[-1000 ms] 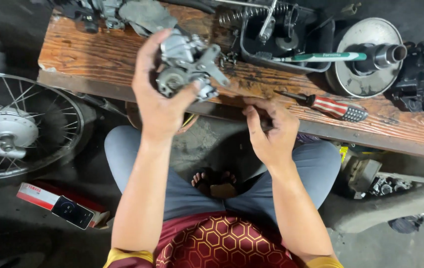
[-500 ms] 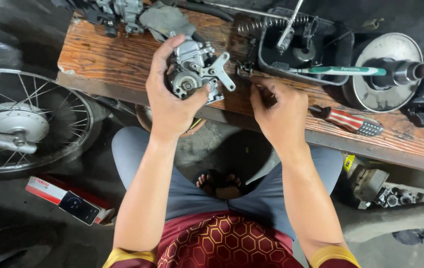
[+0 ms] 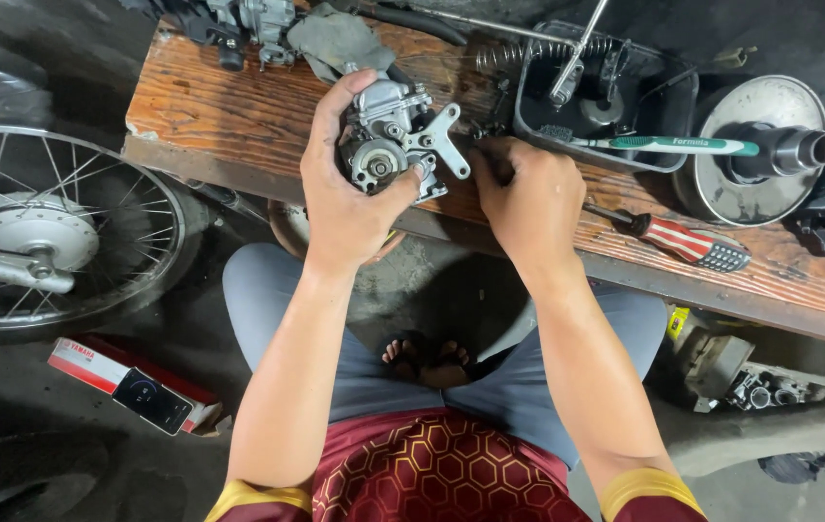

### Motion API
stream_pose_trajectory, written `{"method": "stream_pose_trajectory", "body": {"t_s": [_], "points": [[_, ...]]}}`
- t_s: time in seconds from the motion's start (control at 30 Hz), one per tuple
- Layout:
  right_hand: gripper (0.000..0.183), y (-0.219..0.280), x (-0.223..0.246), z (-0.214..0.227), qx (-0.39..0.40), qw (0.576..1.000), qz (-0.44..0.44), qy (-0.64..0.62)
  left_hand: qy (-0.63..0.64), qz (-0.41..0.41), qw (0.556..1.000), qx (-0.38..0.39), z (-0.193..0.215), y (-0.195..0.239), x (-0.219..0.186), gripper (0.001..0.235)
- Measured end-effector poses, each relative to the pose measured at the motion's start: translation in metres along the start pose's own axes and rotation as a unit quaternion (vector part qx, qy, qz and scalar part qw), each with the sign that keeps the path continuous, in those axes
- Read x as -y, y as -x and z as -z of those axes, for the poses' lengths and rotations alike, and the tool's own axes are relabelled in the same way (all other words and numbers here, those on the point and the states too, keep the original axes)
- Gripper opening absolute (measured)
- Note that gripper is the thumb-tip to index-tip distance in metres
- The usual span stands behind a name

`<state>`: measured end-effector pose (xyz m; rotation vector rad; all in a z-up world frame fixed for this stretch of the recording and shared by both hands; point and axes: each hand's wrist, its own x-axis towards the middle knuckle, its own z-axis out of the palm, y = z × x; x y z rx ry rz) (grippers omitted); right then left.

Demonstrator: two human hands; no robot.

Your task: The person assembles a carburetor by inserting a spring and a small metal component into the main body. They use a screwdriver to tighten screws on the assembly and then use a toothbrush to clean the exterior of the carburetor.

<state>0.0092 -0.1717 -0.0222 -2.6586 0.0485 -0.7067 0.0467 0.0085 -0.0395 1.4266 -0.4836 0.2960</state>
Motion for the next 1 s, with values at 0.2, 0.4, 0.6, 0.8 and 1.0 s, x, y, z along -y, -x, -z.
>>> {"method": "stream_pose_trajectory", "body": {"t_s": [0.2, 0.4, 0.6, 0.8, 1.0], "points": [[0.01, 0.004, -0.002, 0.01, 0.01, 0.988, 0.008, -0.152, 0.019, 0.002, 1.0, 0.0, 0.0, 0.001, 0.001, 0.08], [0.01, 0.025, 0.008, 0.024, 0.046, 0.88, -0.125, -0.455, 0.016, -0.018, 1.0, 0.003, -0.001, 0.002, 0.007, 0.081], [0.011, 0.02, 0.024, 0.021, 0.069, 0.893, -0.113, -0.429, -0.014, -0.034, 0.999, -0.005, -0.005, 0.004, 0.003, 0.08], [0.008, 0.019, 0.026, 0.019, 0.062, 0.894, -0.109, -0.431, -0.017, -0.025, 1.0, -0.005, -0.005, 0.005, 0.001, 0.079], [0.006, 0.014, 0.035, 0.026, 0.062, 0.934, -0.06, -0.347, -0.031, -0.025, 0.999, -0.003, -0.004, 0.006, 0.0, 0.079]]}}
